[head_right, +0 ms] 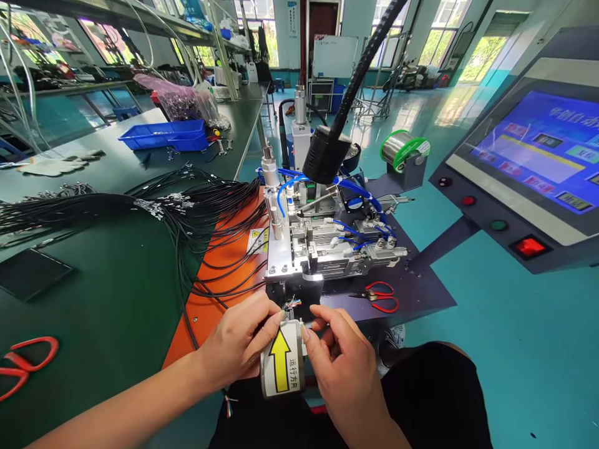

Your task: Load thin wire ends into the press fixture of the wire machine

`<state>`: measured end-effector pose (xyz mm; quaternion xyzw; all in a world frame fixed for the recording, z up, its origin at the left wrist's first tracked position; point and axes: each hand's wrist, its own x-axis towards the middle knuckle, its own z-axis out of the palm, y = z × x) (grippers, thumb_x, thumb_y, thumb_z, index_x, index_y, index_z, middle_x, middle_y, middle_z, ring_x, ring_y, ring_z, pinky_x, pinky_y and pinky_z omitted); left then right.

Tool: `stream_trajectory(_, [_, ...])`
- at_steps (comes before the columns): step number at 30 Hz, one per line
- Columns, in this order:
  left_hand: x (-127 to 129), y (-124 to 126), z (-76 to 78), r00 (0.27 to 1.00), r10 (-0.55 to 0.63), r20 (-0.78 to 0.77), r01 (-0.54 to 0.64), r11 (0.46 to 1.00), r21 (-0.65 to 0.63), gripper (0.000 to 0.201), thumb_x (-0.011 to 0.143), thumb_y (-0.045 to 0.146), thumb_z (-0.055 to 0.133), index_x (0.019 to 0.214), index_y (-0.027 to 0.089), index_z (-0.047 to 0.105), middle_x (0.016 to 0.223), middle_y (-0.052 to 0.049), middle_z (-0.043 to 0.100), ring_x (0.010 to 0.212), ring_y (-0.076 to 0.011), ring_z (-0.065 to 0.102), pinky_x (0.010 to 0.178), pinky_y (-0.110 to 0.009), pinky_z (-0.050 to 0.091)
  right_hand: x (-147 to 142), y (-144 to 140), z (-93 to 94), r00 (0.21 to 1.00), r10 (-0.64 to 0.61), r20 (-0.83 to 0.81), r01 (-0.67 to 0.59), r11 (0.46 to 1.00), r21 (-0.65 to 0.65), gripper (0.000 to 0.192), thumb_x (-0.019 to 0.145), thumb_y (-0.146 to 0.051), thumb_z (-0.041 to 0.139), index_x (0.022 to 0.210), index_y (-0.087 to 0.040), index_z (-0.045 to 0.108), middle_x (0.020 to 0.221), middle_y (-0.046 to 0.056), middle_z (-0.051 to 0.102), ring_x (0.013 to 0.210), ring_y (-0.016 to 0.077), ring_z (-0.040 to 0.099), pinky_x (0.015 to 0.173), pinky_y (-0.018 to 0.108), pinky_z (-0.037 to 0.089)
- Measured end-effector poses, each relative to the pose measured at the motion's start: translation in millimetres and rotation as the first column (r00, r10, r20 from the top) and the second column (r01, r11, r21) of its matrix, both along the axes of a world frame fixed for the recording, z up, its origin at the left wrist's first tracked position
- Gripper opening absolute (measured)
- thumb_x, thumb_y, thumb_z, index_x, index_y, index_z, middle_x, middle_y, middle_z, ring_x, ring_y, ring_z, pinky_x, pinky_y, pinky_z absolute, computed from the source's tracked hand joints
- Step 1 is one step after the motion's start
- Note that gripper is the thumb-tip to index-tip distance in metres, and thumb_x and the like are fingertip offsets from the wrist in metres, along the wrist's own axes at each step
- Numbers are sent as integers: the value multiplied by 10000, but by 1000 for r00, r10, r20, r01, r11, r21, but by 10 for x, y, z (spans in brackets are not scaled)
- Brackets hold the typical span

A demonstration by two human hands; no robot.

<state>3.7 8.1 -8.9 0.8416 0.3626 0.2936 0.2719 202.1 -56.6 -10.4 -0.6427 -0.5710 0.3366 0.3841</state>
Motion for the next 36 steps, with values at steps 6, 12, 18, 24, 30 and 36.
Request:
stream_trajectory(6, [11, -4, 6, 1000, 19, 19, -19, 1000, 13, 205, 996, 211, 422, 854, 124, 540, 807, -43, 497, 730, -119, 450, 665, -267, 364, -99, 71, 22, 999, 0, 53, -6, 994, 110, 259, 933, -306, 572, 1187, -271, 613, 960, -8, 587, 701, 56, 561, 634, 155, 486])
stream_trajectory(12, [6, -18, -13, 1000, 11, 15, -11, 1000, 15, 220, 997, 226, 423, 839, 121, 533, 802, -43, 480, 721, -122, 432, 657, -275, 350, -180, 95, 60, 997, -16, 80, 2, 985, 174, 229, 936, -257, 554, 1141, -228, 652, 922, 6, 613, 709, 67, 580, 655, 158, 481])
stream_trajectory(18, [8, -32, -31, 1000, 19, -14, -17, 996, 88, 183, 979, 197, 445, 827, 124, 517, 789, -39, 464, 705, -124, 419, 637, -280, 332, -232, 66, 55, 994, -38, 99, 18, 980, 197, 225, 943, -251, 549, 1141, -228, 651, 919, 5, 620, 722, 71, 580, 671, 176, 479])
stream_trajectory(24, [7, -37, -53, 998, 18, -59, -9, 987, 158, 184, 964, 185, 460, 807, 121, 530, 767, -40, 443, 695, -132, 407, 616, -295, 314, -246, 128, 89, 997, -32, 66, 16, 974, 224, 113, 937, -263, 563, 926, -187, 647, 821, 11, 584, 694, 87, 540, 626, 210, 446])
stream_trajectory(30, [5, -31, -62, 999, 11, -50, 0, 979, 205, 173, 951, 163, 476, 793, 120, 532, 755, -41, 438, 689, -136, 395, 609, -302, 304, -356, 139, -33, 985, -31, 171, -32, 936, 351, 82, 945, -178, 539, 932, -158, 618, 816, 24, 559, 724, 93, 525, 677, 229, 420])
stream_trajectory(36, [14, -35, -52, 998, -16, -59, 26, 983, 182, 156, 957, 152, 466, 832, 116, 553, 772, -50, 460, 717, -142, 404, 633, -298, 318, -169, 183, 40, 985, 57, 161, -99, 960, 262, 101, 955, -239, 543, 941, -183, 625, 860, 16, 583, 780, 98, 552, 713, 228, 431])
